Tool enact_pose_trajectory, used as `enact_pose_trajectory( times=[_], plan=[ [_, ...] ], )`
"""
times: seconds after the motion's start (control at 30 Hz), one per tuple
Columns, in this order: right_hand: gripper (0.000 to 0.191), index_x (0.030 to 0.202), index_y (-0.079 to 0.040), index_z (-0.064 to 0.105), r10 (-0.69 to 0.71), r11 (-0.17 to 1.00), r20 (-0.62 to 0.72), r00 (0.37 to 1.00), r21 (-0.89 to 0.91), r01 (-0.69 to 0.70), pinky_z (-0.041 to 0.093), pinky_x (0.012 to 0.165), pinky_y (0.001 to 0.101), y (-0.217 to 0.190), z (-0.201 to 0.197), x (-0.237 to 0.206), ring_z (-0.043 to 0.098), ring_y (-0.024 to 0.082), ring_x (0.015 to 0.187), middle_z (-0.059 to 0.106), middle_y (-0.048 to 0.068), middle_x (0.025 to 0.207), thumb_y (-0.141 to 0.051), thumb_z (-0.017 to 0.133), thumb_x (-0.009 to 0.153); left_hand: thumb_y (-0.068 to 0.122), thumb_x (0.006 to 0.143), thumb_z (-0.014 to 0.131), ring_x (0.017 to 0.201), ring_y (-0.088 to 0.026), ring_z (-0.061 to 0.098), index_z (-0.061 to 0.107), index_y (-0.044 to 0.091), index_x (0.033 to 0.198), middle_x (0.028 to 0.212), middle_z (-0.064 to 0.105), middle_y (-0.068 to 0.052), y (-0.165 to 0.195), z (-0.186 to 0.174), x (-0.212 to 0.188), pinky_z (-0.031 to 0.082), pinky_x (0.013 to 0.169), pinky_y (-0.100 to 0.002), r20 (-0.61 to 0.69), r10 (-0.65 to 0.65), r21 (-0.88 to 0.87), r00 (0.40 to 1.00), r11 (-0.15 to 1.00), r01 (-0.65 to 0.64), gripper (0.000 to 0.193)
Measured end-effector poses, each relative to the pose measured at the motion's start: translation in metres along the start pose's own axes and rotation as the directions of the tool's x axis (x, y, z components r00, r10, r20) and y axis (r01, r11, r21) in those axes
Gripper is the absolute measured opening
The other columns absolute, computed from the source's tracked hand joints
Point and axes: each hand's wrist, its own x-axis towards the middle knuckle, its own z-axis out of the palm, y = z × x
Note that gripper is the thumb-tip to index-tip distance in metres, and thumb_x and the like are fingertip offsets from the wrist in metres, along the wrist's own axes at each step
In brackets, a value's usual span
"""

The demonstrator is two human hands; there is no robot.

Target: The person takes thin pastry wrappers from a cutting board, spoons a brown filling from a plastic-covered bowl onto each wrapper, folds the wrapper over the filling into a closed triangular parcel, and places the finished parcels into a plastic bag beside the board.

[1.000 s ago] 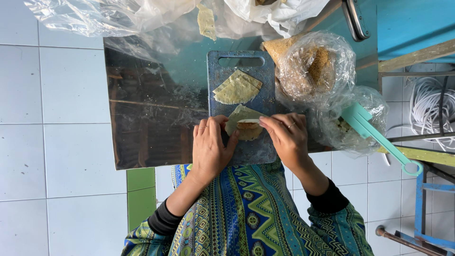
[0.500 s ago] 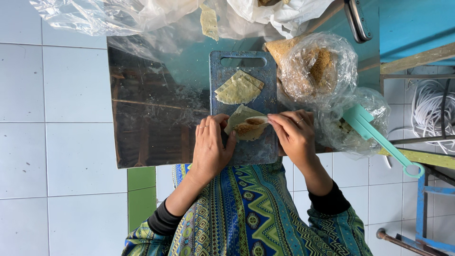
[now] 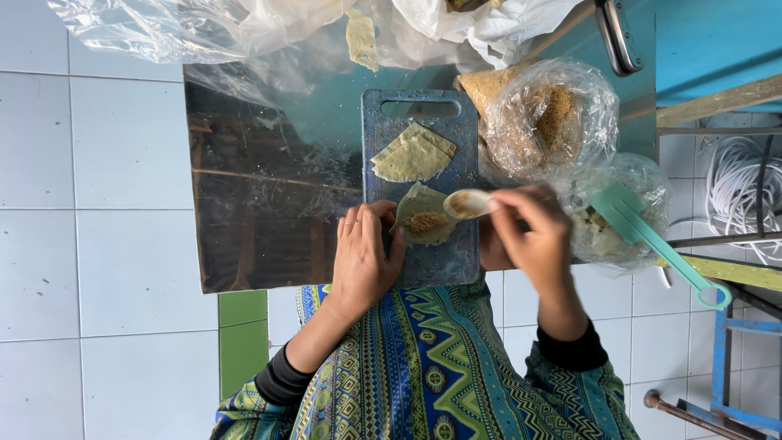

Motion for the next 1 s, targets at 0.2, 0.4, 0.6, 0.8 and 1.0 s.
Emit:
enact_pose_trajectory(
  times=[0.2,0.4,0.6,0.8,1.0],
  plan=[
    [0.005,0.106,-0.005,0.075,0.313,0.912,-0.425,0.850,-0.117,-0.394,0.045,0.067,0.0285,0.035,-0.060,0.043,0.062,0.012,0.076,0.069,0.007,0.091,-0.008,0.074,0.102,0.005,0.091,0.072,0.087,-0.024,0.058,0.056,0.006,0.121,0.093,0.063,-0.003,-0.001,-0.003,-0.001,0.042,0.082,-0.039,0.013,-0.015,-0.027,1.000,1.000,0.015,0.034],
    [0.016,0.113,-0.004,0.072,-0.188,0.798,-0.308,0.933,-0.602,-0.037,0.037,0.101,0.0429,0.007,-0.040,0.041,0.053,0.037,0.105,0.060,0.019,0.108,-0.003,0.078,0.097,0.012,0.092,0.077,0.100,-0.020,0.065,0.056,0.007,0.122,0.107,0.073,-0.002,0.005,-0.010,0.003,0.041,0.091,-0.038,-0.004,-0.009,-0.160,1.000,0.987,0.008,0.037],
    [0.021,0.108,-0.003,0.064,-0.005,0.963,0.109,0.994,-0.269,0.034,0.048,0.083,0.0411,-0.029,0.022,0.001,0.059,0.031,0.097,0.061,0.012,0.099,-0.010,0.078,0.094,0.011,0.091,0.077,0.107,-0.020,0.066,0.056,0.006,0.124,0.116,0.074,0.002,0.006,-0.015,0.004,0.038,0.097,-0.038,0.039,0.004,-0.161,0.999,0.987,0.002,0.039],
    [0.024,0.107,-0.001,0.060,0.045,0.981,0.146,0.988,-0.194,-0.016,0.048,0.080,0.0422,-0.031,0.029,0.002,0.058,0.030,0.090,0.059,0.012,0.096,-0.009,0.077,0.092,0.012,0.086,0.079,0.104,-0.022,0.064,0.059,0.010,0.119,0.115,0.071,-0.001,0.006,-0.016,0.002,0.040,0.094,-0.040,0.025,0.072,-0.092,0.997,0.993,-0.069,0.038],
    [0.016,0.099,-0.002,0.061,0.066,0.993,0.121,0.990,-0.103,-0.054,0.049,0.074,0.0374,-0.025,0.035,-0.002,0.060,0.027,0.088,0.061,0.011,0.094,-0.006,0.075,0.094,0.029,0.080,0.086,0.087,-0.028,0.054,0.055,0.003,0.114,0.093,0.057,-0.009,0.004,-0.004,-0.002,0.039,0.080,-0.043,0.013,-0.026,0.080,1.000,0.996,0.025,0.052]
  ],
)
